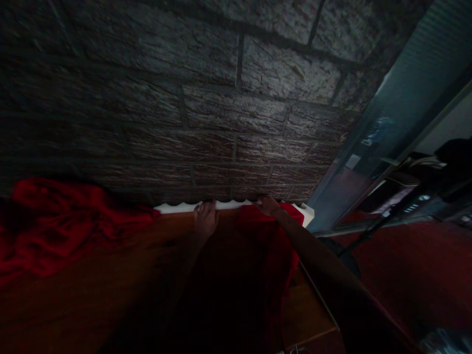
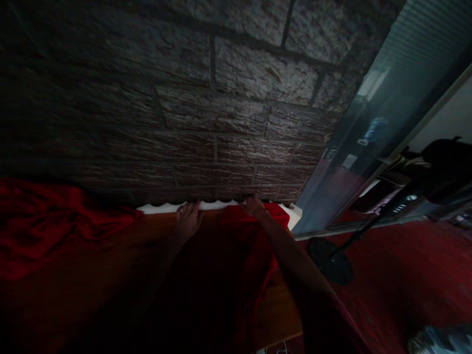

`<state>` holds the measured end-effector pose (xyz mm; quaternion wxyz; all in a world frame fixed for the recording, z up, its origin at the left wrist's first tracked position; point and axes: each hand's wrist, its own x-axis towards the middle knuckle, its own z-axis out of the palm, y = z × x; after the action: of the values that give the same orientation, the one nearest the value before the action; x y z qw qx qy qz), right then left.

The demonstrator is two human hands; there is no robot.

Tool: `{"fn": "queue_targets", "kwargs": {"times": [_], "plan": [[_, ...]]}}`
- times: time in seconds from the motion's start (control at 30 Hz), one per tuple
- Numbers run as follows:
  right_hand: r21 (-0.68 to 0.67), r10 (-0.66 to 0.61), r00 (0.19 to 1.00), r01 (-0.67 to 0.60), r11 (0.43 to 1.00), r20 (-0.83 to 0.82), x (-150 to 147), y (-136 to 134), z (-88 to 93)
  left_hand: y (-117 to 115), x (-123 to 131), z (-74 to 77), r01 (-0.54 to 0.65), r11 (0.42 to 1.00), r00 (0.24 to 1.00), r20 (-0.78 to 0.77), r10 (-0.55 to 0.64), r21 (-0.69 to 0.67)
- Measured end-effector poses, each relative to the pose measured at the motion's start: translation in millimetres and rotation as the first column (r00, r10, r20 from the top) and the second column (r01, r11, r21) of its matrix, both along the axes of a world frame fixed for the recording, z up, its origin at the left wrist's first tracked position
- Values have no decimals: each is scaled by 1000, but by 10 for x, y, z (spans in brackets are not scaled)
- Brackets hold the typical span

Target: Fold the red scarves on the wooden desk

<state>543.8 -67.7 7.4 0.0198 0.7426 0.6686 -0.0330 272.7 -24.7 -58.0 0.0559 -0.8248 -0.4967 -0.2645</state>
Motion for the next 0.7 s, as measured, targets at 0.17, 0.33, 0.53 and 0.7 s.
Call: {"fn": "queue_targets", "kwargs": {"times": [0.17, 0.33, 0.53, 0.7], "plan": [[-55, 53, 998, -51, 997, 37, 25, 46, -4, 57, -13, 64, -30, 998, 998, 48, 32, -48], [-56, 13, 998, -9, 998, 69, 14, 65, 1, 81, -51, 45, -10, 999, 994, 110, 16, -51], [-47, -43, 995, 47, 998, 85, 2, 46, 6, 54, -53, 55, 0, 1000, 990, 142, -4, 27], [-80, -54, 995, 61, 995, 80, -53, 109, 32, 56, -97, 44, 40, 999, 996, 86, -40, 4]]}}
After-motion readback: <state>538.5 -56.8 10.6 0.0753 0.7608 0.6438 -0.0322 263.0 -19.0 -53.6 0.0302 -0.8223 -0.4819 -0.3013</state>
